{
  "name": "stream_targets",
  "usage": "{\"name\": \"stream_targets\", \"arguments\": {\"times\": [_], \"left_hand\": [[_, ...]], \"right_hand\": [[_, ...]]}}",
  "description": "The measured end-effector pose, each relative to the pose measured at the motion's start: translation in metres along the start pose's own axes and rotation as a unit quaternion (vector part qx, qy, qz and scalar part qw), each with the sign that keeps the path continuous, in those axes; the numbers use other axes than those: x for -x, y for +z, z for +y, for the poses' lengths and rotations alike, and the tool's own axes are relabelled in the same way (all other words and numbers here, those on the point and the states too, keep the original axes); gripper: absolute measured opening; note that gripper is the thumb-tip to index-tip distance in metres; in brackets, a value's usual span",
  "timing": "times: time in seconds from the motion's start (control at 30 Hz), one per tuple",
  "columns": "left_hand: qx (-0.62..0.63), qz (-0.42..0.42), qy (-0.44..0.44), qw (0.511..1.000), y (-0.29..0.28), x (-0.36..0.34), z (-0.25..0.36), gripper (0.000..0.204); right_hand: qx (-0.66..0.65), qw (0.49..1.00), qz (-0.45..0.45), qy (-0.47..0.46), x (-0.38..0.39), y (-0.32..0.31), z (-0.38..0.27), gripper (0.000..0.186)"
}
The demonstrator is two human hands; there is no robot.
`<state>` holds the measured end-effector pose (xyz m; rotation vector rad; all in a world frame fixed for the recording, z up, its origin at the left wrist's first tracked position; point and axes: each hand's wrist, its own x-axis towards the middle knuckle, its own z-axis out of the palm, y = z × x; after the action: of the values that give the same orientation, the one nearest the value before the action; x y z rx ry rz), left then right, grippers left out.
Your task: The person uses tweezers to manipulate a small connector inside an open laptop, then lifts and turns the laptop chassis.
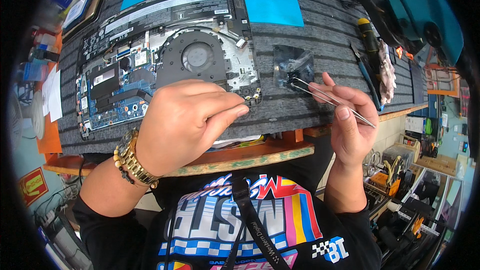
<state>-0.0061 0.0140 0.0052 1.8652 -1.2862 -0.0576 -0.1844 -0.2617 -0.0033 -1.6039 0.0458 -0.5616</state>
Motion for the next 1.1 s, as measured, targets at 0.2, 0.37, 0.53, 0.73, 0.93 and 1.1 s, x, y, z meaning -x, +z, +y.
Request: {"name": "stream_targets", "arguments": {"times": [0.2,0.37,0.53,0.73,0.93,1.1], "left_hand": [[0.000,0.003,0.006,1.000,0.000,0.001,-0.001,0.010],[-0.002,0.010,0.012,1.000,0.002,0.000,-0.002,0.010],[-0.003,0.008,0.012,1.000,0.001,0.000,-0.002,0.011],[0.006,0.000,-0.001,1.000,0.001,0.000,0.000,0.011],[0.008,0.000,0.002,1.000,0.000,0.000,-0.001,0.012],[0.001,-0.006,-0.003,1.000,0.000,0.000,0.000,0.013]], "right_hand": [[-0.074,0.997,0.006,0.028,-0.003,0.009,-0.002,0.025],[-0.039,0.998,-0.035,0.025,-0.011,0.013,-0.002,0.024],[-0.035,0.996,-0.079,0.038,-0.024,0.016,0.000,0.021],[-0.011,0.993,-0.107,0.041,-0.032,0.021,0.002,0.019],[0.013,0.992,-0.111,0.049,-0.033,0.021,0.004,0.019],[0.014,0.991,-0.120,0.050,-0.034,0.020,0.005,0.019]]}}
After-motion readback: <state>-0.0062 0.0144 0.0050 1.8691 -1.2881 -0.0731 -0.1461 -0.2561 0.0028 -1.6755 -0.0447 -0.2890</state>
